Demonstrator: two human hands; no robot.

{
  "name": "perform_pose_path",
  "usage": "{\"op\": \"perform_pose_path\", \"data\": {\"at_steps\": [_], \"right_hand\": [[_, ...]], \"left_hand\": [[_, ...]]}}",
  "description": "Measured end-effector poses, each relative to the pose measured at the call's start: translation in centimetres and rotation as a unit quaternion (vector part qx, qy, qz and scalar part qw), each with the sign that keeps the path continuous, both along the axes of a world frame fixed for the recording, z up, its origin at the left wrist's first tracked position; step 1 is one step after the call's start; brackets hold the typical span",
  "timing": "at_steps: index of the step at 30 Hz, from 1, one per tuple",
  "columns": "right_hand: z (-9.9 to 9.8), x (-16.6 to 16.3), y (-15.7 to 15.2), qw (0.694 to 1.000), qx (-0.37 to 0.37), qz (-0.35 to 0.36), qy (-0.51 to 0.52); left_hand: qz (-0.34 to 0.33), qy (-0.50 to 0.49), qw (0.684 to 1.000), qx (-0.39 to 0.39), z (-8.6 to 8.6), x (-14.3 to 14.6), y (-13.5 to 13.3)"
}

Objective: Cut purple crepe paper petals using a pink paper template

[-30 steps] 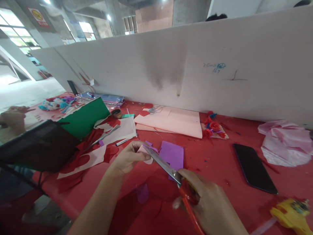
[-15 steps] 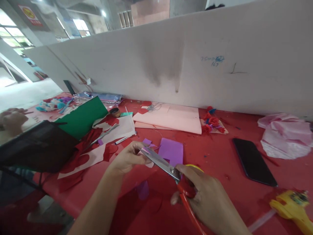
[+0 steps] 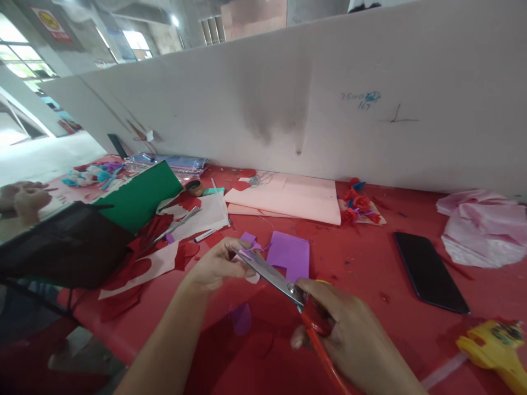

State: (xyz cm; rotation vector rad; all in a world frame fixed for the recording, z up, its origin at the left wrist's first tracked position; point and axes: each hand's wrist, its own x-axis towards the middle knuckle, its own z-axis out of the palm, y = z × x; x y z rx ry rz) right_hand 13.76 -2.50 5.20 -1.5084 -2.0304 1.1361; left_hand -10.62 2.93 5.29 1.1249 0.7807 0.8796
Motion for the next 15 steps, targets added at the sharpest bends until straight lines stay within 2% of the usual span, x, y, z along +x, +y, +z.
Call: {"op": "perform_pose_path", "data": {"at_steps": [8, 15], "right_hand": [[-0.09, 0.19, 0.08, 1.0, -0.02, 0.006, -0.005], [0.85, -0.21, -0.1, 0.998, -0.055, 0.01, -0.005]], "left_hand": [[-0.003, -0.028, 1.0, -0.013, -0.57, -0.07, 0.0], [-0.004, -0.032, 0.999, -0.017, -0.9, -0.14, 0.23]]}}
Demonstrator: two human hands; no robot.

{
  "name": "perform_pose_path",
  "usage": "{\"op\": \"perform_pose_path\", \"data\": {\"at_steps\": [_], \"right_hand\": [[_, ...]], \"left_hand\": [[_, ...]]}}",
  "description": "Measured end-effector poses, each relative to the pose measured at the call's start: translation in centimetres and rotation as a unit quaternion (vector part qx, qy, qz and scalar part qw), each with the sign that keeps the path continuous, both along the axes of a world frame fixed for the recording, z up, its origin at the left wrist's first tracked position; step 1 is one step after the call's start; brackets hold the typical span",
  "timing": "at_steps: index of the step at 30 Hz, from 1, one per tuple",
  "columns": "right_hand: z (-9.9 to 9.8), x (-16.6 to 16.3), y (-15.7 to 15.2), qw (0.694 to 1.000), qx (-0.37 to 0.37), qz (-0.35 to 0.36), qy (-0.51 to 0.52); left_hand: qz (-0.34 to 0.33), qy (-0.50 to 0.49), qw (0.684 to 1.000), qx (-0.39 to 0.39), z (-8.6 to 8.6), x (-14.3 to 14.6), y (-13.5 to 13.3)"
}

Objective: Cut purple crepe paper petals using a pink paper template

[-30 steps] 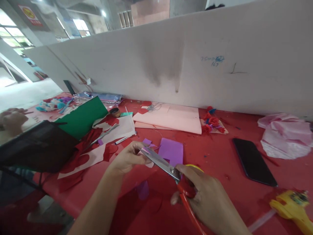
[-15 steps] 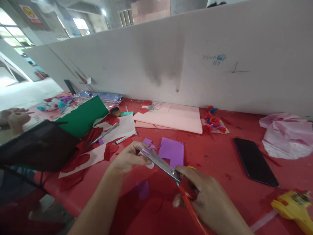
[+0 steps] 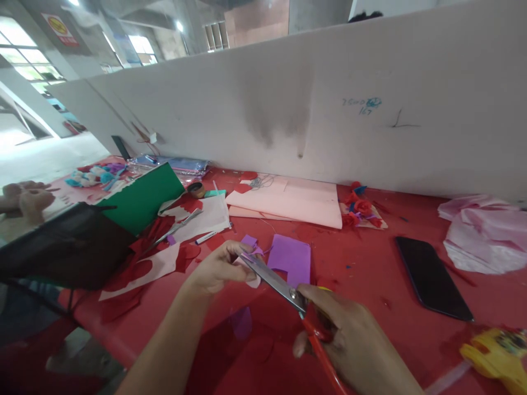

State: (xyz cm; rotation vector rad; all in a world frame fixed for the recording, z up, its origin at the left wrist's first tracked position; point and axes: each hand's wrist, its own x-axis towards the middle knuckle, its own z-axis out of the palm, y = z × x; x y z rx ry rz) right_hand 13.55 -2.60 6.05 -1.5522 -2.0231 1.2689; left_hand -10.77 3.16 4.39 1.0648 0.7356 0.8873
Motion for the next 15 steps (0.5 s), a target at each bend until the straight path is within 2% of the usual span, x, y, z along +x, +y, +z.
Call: {"op": "perform_pose_path", "data": {"at_steps": [6, 11, 13, 15], "right_hand": [[0.6, -0.2, 0.0, 1.0, 0.015, 0.007, 0.012], [-1.0, 0.2, 0.3, 0.999, 0.042, -0.003, 0.012], [-2.0, 0.6, 0.7, 0.996, 0.07, -0.049, -0.015], [-3.1, 1.1, 1.2, 0.982, 0.115, -0.127, -0.08]], "left_hand": [[0.017, 0.001, 1.0, -0.014, -0.3, -0.1, 0.0], [0.003, 0.014, 1.0, -0.004, -0.2, -0.1, 0.1], [0.01, 0.005, 1.0, -0.01, -0.2, 0.1, 0.2], [0.034, -0.006, 0.999, -0.025, -0.4, 0.3, 0.3]]}}
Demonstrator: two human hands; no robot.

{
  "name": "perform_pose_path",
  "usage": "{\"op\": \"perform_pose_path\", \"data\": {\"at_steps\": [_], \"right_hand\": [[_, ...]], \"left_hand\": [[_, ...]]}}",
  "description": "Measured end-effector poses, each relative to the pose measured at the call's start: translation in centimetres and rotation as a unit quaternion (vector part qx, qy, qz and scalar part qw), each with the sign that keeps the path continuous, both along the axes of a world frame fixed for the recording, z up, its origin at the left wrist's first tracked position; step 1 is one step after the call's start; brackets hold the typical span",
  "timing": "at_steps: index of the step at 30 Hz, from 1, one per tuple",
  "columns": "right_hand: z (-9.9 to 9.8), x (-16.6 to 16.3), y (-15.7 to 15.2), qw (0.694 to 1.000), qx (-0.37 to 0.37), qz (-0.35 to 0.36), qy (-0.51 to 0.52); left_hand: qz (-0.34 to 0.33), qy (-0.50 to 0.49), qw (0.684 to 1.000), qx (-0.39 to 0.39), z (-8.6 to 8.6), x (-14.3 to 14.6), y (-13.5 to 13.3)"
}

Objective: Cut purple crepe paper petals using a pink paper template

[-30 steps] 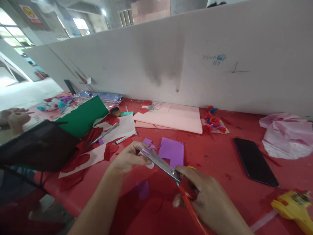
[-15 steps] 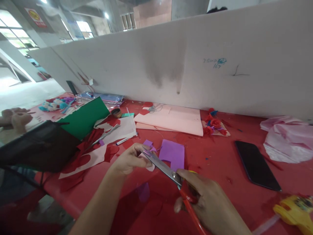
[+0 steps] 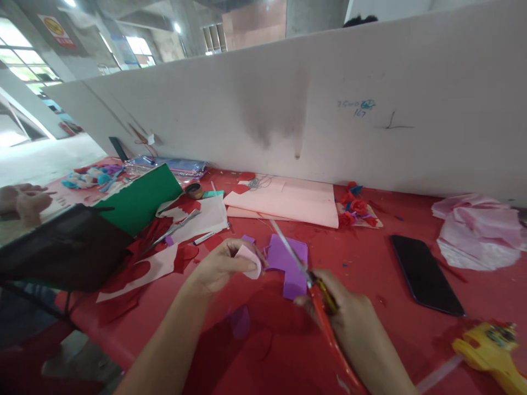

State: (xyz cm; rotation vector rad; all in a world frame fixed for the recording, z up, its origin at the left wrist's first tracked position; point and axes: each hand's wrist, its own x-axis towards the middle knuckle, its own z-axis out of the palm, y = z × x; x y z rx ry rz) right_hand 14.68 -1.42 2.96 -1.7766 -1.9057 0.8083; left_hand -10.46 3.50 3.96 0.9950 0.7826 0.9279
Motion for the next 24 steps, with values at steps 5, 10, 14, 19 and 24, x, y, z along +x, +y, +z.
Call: {"op": "perform_pose_path", "data": {"at_steps": [5, 10, 14, 19, 24], "right_hand": [[-2.0, 1.7, 1.1, 0.966, -0.006, -0.136, -0.221], [-2.7, 2.4, 1.3, 0.943, -0.06, -0.124, -0.305], [-2.2, 2.4, 1.2, 0.935, -0.09, -0.115, -0.323], [-0.8, 2.0, 0.6, 0.933, -0.037, -0.118, -0.337], [0.2, -0.6, -0.1, 0.98, 0.191, -0.036, 0.037]], "left_hand": [[0.043, 0.026, 0.998, -0.048, -1.0, 1.1, 0.4], [0.117, 0.191, 0.952, 0.208, -1.3, 2.6, 0.0], [0.207, 0.305, 0.78, 0.506, -1.4, 2.9, -0.3], [0.199, 0.301, 0.735, 0.574, -1.9, 3.0, -0.6], [0.078, 0.241, 0.898, 0.359, -1.9, 4.1, -1.0]]}}
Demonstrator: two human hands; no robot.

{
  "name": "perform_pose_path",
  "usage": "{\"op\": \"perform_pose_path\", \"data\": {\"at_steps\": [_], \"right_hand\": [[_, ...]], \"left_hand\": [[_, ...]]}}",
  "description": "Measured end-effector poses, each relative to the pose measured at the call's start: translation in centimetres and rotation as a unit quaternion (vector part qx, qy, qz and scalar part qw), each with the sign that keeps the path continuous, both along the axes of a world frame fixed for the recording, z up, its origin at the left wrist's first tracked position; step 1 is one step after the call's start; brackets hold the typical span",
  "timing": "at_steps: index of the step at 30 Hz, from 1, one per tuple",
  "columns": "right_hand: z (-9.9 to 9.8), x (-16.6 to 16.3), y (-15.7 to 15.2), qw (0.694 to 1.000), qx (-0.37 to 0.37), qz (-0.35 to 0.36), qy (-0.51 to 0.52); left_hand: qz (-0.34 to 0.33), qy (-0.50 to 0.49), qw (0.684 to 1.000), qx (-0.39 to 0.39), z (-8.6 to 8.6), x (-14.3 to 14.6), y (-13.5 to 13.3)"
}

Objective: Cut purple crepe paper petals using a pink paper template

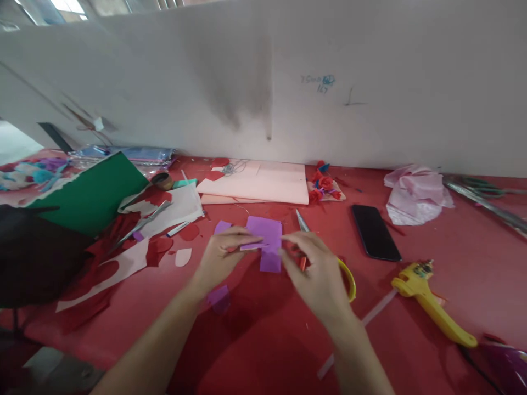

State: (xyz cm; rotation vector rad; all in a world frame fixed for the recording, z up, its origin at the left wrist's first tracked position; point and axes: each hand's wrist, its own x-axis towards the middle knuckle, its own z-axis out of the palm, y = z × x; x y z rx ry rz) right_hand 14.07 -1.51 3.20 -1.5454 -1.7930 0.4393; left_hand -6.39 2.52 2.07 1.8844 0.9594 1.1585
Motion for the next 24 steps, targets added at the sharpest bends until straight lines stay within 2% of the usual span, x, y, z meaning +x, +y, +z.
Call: {"op": "perform_pose_path", "data": {"at_steps": [2, 6, 8, 12, 16, 18, 24], "right_hand": [[0.1, -1.3, -0.3, 0.99, 0.013, 0.055, 0.129], [-0.2, -2.7, -0.4, 0.954, -0.087, 0.042, 0.283], [-0.4, -2.8, -0.3, 0.922, -0.134, 0.031, 0.362], [-0.6, -2.8, 0.0, 0.839, -0.198, 0.014, 0.507], [-0.8, -2.9, 0.2, 0.772, -0.231, -0.005, 0.593], [-0.9, -2.9, 0.2, 0.741, -0.252, -0.004, 0.622], [-1.4, -2.7, 0.4, 0.697, -0.308, -0.033, 0.647]], "left_hand": [[-0.038, -0.028, 0.99, -0.129, 0.0, 0.6, -0.2], [-0.072, -0.115, 0.953, -0.272, -0.2, 1.4, -0.4], [-0.059, -0.152, 0.942, -0.293, -0.3, 1.6, -0.4], [-0.004, -0.205, 0.936, -0.284, -0.3, 1.6, -0.4], [0.0, -0.222, 0.93, -0.294, -0.5, 1.5, -0.3], [-0.011, -0.245, 0.916, -0.317, -0.6, 1.6, -0.2], [-0.06, -0.332, 0.845, -0.415, -1.2, 1.9, -0.2]]}}
